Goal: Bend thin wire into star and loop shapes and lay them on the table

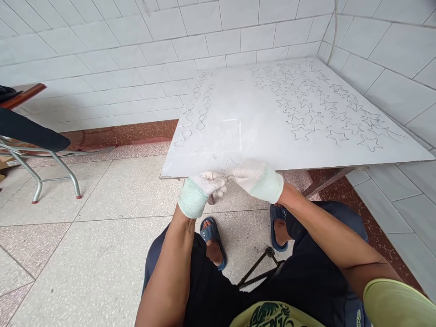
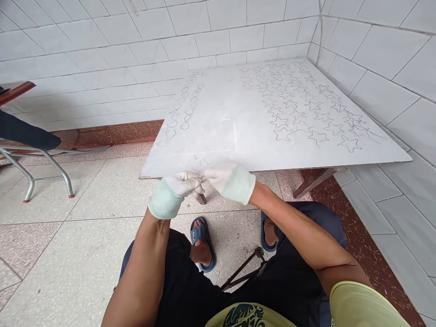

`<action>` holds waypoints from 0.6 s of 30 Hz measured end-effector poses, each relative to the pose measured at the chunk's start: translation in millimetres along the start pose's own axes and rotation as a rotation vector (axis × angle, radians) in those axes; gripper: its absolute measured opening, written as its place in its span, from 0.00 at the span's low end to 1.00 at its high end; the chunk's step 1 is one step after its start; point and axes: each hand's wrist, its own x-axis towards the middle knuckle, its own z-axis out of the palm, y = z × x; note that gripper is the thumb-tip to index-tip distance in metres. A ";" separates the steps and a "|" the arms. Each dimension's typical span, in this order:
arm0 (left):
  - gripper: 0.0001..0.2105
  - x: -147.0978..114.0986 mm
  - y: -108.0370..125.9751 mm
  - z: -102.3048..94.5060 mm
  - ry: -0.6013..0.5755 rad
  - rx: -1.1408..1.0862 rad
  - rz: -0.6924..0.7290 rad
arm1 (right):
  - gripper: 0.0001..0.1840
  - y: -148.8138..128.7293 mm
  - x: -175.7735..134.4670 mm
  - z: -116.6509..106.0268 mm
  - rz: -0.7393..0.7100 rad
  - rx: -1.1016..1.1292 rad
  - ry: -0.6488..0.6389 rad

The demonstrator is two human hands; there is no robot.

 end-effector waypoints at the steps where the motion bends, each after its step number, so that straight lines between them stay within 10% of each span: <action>1: 0.16 -1.0 0.5 0.8 0.009 0.008 -0.009 | 0.18 0.3 -1.1 -1.4 -0.025 -0.036 -0.012; 10: 0.14 -4.4 -0.8 1.7 -0.103 0.155 -0.079 | 0.16 5.8 -5.9 -4.6 -0.067 -0.154 -0.187; 18: 0.22 7.8 -10.7 -7.7 -0.123 0.003 -0.041 | 0.18 -6.2 -1.5 5.6 0.267 -0.077 0.082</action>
